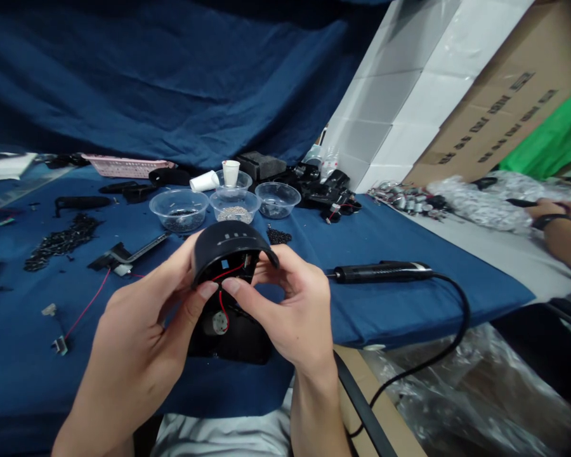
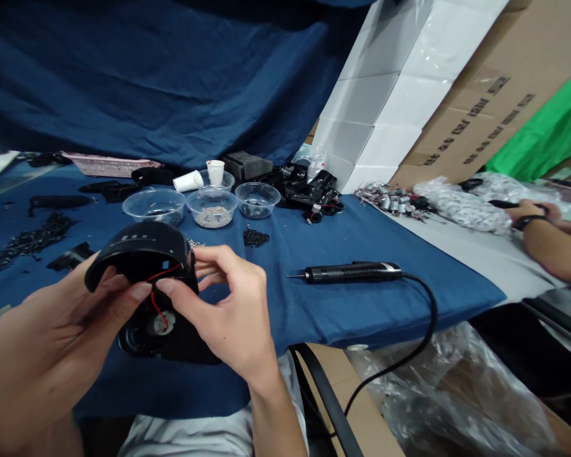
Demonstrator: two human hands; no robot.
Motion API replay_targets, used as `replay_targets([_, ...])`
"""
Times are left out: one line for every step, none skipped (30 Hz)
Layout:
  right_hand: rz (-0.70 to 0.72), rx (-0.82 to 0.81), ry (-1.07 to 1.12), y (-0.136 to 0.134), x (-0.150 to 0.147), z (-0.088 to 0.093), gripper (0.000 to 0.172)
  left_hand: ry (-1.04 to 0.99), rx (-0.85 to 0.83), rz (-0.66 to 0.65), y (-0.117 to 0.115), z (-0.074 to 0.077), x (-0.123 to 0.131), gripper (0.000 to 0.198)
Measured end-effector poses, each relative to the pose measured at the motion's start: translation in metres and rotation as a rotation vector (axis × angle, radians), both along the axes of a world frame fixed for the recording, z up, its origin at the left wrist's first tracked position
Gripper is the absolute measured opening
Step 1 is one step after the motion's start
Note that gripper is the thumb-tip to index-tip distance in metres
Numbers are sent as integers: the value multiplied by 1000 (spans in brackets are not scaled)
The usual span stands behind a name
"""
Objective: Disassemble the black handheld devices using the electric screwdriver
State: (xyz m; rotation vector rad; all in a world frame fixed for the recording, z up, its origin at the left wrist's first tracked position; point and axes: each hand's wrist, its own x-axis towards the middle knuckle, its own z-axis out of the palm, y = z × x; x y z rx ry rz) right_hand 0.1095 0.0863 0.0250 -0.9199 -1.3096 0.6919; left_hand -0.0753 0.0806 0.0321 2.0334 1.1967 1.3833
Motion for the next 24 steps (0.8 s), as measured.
replay_targets([12,-7,8,1,0,-1,22,-9,-7,14,-1,0,1,47])
replay_targets([25,-17,18,1,0,-1,22,-23,-4,27,-1,0,2,48])
replay_targets([36,-29,27,2,0,-2,23,-41,4,41,-1,0,3,47])
replay_targets([46,-42,34,3,0,-3,24,-62,8,53,-1,0,4,46])
replay_targets([53,-55,40,4,0,-3,25,-82,3,64,-1,0,5,45])
replay_targets([61,-66,46,4,0,-3,25,-106,-10,73,-2,0,7,43])
replay_targets([69,-77,51,5,0,-3,25,-134,-28,79,-2,0,8,40])
replay_targets([74,-85,55,5,-1,-3,25,-165,-49,81,-3,0,10,35])
replay_targets([76,-90,58,5,-1,-3,25,-199,-68,78,-3,0,11,31])
replay_targets([76,-94,58,5,-1,-3,24,-232,-75,71,-4,1,12,29])
replay_targets([75,-98,58,5,-1,-3,24,-256,-77,64,-4,1,12,28])
replay_targets([77,-103,59,5,-1,-3,24,-266,-75,56,-4,2,12,29])
replay_targets([87,-111,62,5,-1,-3,24,-261,-77,42,-3,2,11,33])
replay_targets([99,-119,70,5,0,-4,25,-249,-86,17,-2,1,9,39])
replay_targets([111,-129,80,6,1,-4,25,-231,-96,-24,0,1,7,46])
replay_targets([122,-140,88,7,2,-5,25,-210,-104,-78,2,0,5,56])
replay_targets([131,-147,88,7,3,-5,25,-199,-106,-130,5,-1,3,67])
replay_targets([139,-154,79,8,4,-6,25,-191,-105,-170,8,-1,2,77])
replay_targets([147,-155,62,8,6,-6,24,-182,-104,-188,11,-2,1,84])
replay_targets([162,-147,35,8,8,-6,24,-170,-97,-184,13,-3,0,87])
replay_targets([186,-129,-1,7,11,-6,23,-156,-82,-159,15,-4,0,87])
replay_targets([210,-106,-39,6,15,-5,22,-141,-56,-118,16,-5,1,83])
replay_targets([230,-81,-81,5,20,-5,22,-124,-20,-74,16,-5,1,79])
replay_targets([242,-61,-131,3,26,-5,25,-107,23,-27,15,-6,2,75])
